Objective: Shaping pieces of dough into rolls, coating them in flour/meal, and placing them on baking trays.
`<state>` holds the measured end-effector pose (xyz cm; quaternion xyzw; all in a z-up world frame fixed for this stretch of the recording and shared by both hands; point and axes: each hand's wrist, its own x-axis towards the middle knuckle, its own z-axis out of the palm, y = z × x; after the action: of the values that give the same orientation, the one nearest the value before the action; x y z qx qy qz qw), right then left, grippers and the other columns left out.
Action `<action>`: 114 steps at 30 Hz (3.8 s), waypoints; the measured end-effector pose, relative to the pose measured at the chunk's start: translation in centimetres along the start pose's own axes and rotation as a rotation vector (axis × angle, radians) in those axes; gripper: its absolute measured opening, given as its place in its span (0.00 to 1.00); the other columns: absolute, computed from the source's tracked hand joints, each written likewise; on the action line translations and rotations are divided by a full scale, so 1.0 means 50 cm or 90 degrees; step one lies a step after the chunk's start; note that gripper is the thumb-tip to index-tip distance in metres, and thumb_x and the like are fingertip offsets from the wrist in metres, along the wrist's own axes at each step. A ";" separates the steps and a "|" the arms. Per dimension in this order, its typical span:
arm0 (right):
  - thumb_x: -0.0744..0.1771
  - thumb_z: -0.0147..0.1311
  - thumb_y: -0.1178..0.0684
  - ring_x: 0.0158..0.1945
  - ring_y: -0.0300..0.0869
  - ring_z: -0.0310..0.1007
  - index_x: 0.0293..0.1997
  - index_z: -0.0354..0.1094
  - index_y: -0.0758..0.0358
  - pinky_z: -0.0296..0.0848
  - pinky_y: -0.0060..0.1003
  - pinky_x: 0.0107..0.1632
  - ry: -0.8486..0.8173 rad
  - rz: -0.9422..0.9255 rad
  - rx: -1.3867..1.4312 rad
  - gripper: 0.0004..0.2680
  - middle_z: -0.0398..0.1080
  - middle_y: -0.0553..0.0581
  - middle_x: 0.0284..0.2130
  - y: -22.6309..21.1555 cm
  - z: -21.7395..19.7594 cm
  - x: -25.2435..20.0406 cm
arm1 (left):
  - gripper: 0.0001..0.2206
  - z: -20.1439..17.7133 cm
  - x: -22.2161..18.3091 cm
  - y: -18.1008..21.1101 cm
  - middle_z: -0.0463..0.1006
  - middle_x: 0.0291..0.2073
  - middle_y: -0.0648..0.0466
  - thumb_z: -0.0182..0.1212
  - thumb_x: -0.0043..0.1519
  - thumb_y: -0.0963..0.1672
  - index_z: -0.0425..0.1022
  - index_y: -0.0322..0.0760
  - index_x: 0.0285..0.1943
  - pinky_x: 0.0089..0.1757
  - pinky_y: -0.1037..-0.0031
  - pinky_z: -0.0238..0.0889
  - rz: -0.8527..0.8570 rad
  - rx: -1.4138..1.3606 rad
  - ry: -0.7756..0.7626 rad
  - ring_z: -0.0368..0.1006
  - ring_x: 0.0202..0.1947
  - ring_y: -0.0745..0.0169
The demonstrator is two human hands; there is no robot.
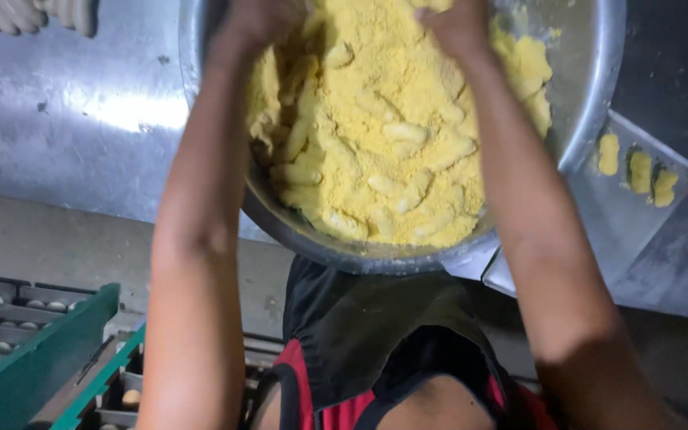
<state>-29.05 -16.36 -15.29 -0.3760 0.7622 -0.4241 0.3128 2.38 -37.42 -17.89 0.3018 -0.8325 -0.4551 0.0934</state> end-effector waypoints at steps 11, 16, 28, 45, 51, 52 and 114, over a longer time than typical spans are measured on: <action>0.61 0.71 0.56 0.49 0.39 0.78 0.54 0.63 0.54 0.78 0.30 0.46 -0.059 0.152 -0.032 0.20 0.72 0.50 0.47 -0.187 -0.077 -0.032 | 0.09 -0.046 -0.065 0.175 0.77 0.31 0.47 0.65 0.56 0.40 0.77 0.32 0.44 0.35 0.63 0.70 -0.170 -0.106 0.104 0.76 0.33 0.54; 0.66 0.64 0.42 0.49 0.51 0.76 0.53 0.69 0.59 0.75 0.40 0.46 -0.089 0.298 -0.263 0.16 0.74 0.62 0.45 -0.123 -0.070 0.027 | 0.18 -0.027 -0.103 0.196 0.79 0.40 0.46 0.77 0.53 0.44 0.76 0.31 0.48 0.39 0.65 0.72 -0.111 -0.171 0.147 0.75 0.39 0.55; 0.64 0.70 0.51 0.56 0.54 0.74 0.60 0.63 0.66 0.77 0.46 0.49 -0.141 -0.084 -0.209 0.22 0.71 0.64 0.55 -0.137 -0.102 -0.074 | 0.04 0.100 -0.092 0.210 0.81 0.36 0.43 0.67 0.63 0.38 0.81 0.35 0.44 0.32 0.66 0.73 0.031 0.243 0.129 0.78 0.31 0.55; 0.60 0.79 0.50 0.61 0.53 0.67 0.68 0.58 0.69 0.70 0.38 0.60 -0.097 0.085 0.265 0.33 0.64 0.74 0.59 -0.126 -0.117 -0.367 | 0.18 0.189 -0.202 0.572 0.82 0.40 0.42 0.72 0.62 0.35 0.73 0.18 0.59 0.30 0.72 0.71 -0.154 -0.488 -0.021 0.78 0.32 0.59; 0.64 0.67 0.57 0.48 0.54 0.80 0.60 0.67 0.71 0.86 0.49 0.46 -0.096 0.021 0.652 0.19 0.75 0.67 0.47 0.039 -0.375 -0.577 | 0.14 0.373 -0.199 0.772 0.82 0.38 0.44 0.69 0.60 0.35 0.73 0.21 0.53 0.33 0.63 0.80 -0.226 -0.624 -0.093 0.81 0.32 0.55; 0.64 0.66 0.58 0.46 0.51 0.81 0.59 0.68 0.70 0.85 0.49 0.46 -0.029 0.048 0.688 0.18 0.76 0.64 0.46 0.068 -0.418 -0.621 | 0.18 0.421 -0.188 0.782 0.83 0.38 0.43 0.70 0.58 0.34 0.71 0.27 0.55 0.28 0.69 0.69 -0.214 -0.572 -0.107 0.74 0.28 0.60; 0.63 0.66 0.59 0.49 0.54 0.69 0.52 0.77 0.61 0.68 0.50 0.49 0.452 -0.123 -0.299 0.12 0.71 0.58 0.46 0.480 -0.627 -0.906 | 0.11 1.042 -0.139 0.755 0.75 0.43 0.54 0.60 0.57 0.43 0.77 0.42 0.48 0.44 0.59 0.73 0.540 0.514 -0.206 0.72 0.51 0.52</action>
<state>-37.74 43.09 -15.35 -0.3377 0.8594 -0.3697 -0.1035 -30.22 18.44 -15.95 -0.1177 -0.9907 -0.0662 0.0172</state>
